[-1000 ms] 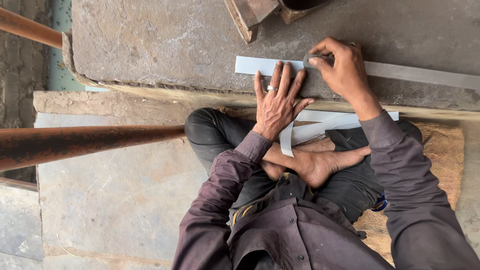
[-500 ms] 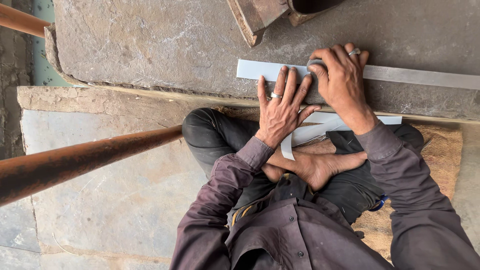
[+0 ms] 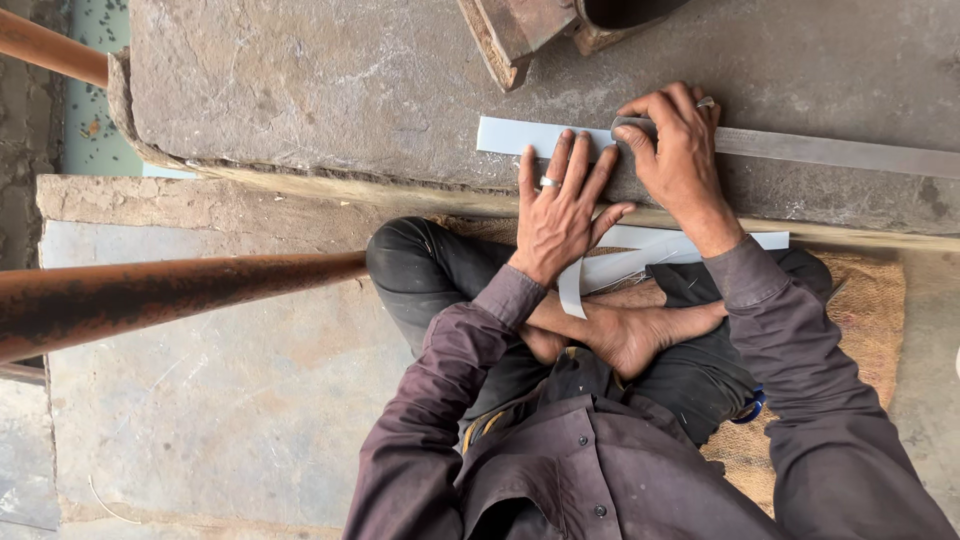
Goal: The person sits on stone steps and cuts a white plastic sheet into strips with scissors, then folds and presses the cut strips by hand and places them into a metal container beside them.
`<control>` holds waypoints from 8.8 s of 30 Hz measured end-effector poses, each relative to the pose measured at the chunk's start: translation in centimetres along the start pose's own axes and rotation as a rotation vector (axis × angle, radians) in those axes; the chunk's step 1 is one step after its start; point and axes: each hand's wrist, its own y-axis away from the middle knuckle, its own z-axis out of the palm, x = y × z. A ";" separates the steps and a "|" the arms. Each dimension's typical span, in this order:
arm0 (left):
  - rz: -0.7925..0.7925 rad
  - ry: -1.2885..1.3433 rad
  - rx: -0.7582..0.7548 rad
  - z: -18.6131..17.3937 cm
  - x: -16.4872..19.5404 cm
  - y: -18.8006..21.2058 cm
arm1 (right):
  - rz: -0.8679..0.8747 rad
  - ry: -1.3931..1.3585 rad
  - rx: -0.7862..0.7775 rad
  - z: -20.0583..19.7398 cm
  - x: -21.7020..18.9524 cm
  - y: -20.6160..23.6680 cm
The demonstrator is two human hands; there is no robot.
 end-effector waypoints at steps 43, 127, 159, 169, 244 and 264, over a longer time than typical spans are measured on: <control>0.114 -0.004 -0.039 -0.6 -1.7 -0.2 | -0.109 0.039 -0.042 0.7 0.9 1.9; -0.013 -0.173 0.025 0.4 1.1 -0.2 | 0.218 -0.175 -0.035 -2.5 3.2 -0.1; -0.063 -0.049 -0.058 -0.7 0.1 0.3 | -0.038 0.028 0.002 0.7 -0.5 -0.8; 0.010 -0.040 -0.068 -0.3 -0.8 -0.1 | -0.068 0.052 -0.039 -0.2 -1.0 -0.2; -0.321 1.097 0.092 -12.8 8.0 3.7 | 0.165 -0.365 0.332 -7.7 -13.2 12.9; -0.312 1.469 -0.056 -11.6 5.0 4.1 | 0.130 -0.798 0.108 -8.1 -11.0 11.7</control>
